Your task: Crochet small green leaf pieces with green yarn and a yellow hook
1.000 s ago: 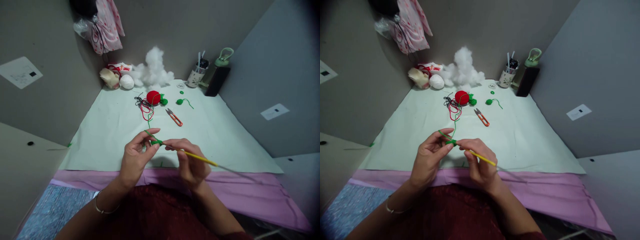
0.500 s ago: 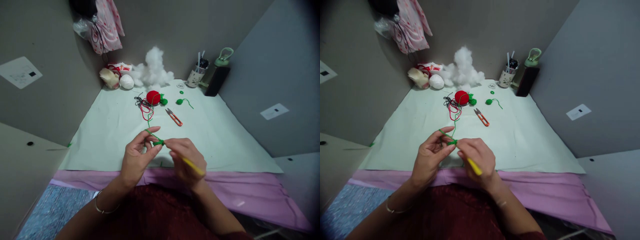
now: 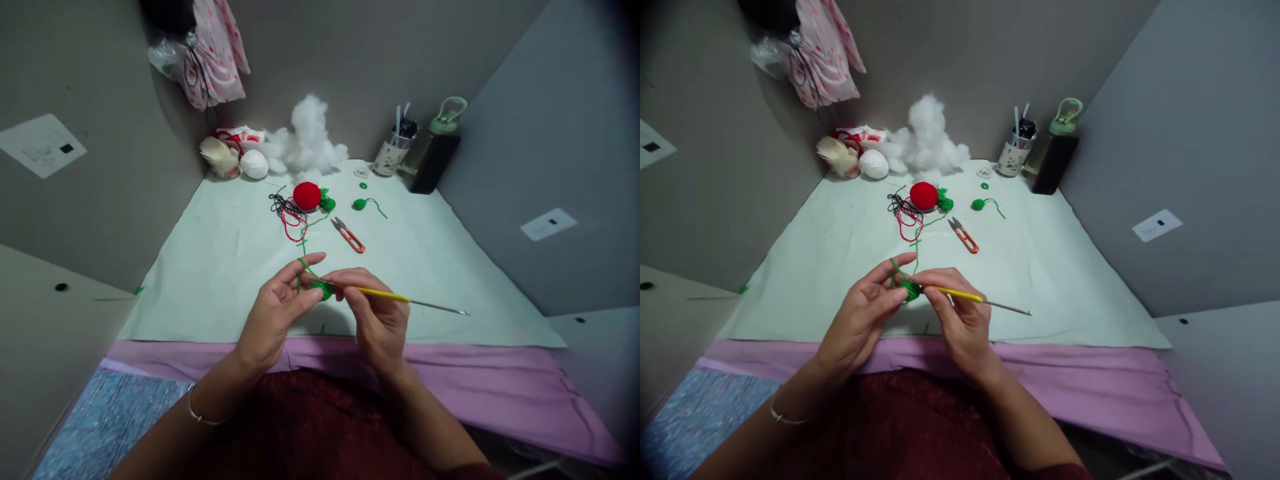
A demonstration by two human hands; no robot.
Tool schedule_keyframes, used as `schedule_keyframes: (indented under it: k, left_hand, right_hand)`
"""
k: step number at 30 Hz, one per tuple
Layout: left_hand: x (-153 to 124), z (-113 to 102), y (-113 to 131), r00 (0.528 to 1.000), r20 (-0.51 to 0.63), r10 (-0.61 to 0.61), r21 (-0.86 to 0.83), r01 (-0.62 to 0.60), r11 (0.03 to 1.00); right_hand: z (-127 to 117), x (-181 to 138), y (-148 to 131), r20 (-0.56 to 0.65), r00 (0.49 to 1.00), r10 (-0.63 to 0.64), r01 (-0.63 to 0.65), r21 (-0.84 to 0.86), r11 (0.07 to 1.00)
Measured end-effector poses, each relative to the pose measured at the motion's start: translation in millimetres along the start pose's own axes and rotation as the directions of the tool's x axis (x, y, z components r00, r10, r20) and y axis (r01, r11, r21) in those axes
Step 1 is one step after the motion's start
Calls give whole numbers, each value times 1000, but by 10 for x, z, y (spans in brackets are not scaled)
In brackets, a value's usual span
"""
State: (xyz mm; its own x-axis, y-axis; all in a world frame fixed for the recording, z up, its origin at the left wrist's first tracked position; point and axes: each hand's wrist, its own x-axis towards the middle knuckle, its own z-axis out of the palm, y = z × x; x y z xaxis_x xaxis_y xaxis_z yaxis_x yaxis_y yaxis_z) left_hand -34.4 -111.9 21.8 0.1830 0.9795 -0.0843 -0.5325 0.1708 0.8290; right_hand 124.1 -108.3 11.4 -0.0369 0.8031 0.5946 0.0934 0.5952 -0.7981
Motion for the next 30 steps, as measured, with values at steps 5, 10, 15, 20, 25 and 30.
schedule_keyframes:
  k: [5,10,15,20,25,30]
  left_hand:
    - [15,11,-47,1000,-26,-8,-64,6,998]
    - [51,-35,20,974,42,-223,-226,227,947]
    - [29,-4,6,998,-1,-61,-102,60,993]
    - [7,-17,-43,999,23,24,64,-25,998]
    - [17,-56,-27,999,26,40,76,-42,996]
    - [6,-79,-27,997,27,78,112,-81,990]
  right_hand:
    - [6,-107,-10,105,955,-278,296,-392,871]
    - [-17,-56,3,-75,985,-157,139,-200,970]
    - [-12,37,46,-53,991,122,-108,211,971]
    - [-8,35,70,-48,968,245,-225,256,940]
    - [-24,66,48,-15,937,349,-313,406,858]
    - [-33,80,5,6,952,307,-286,381,879]
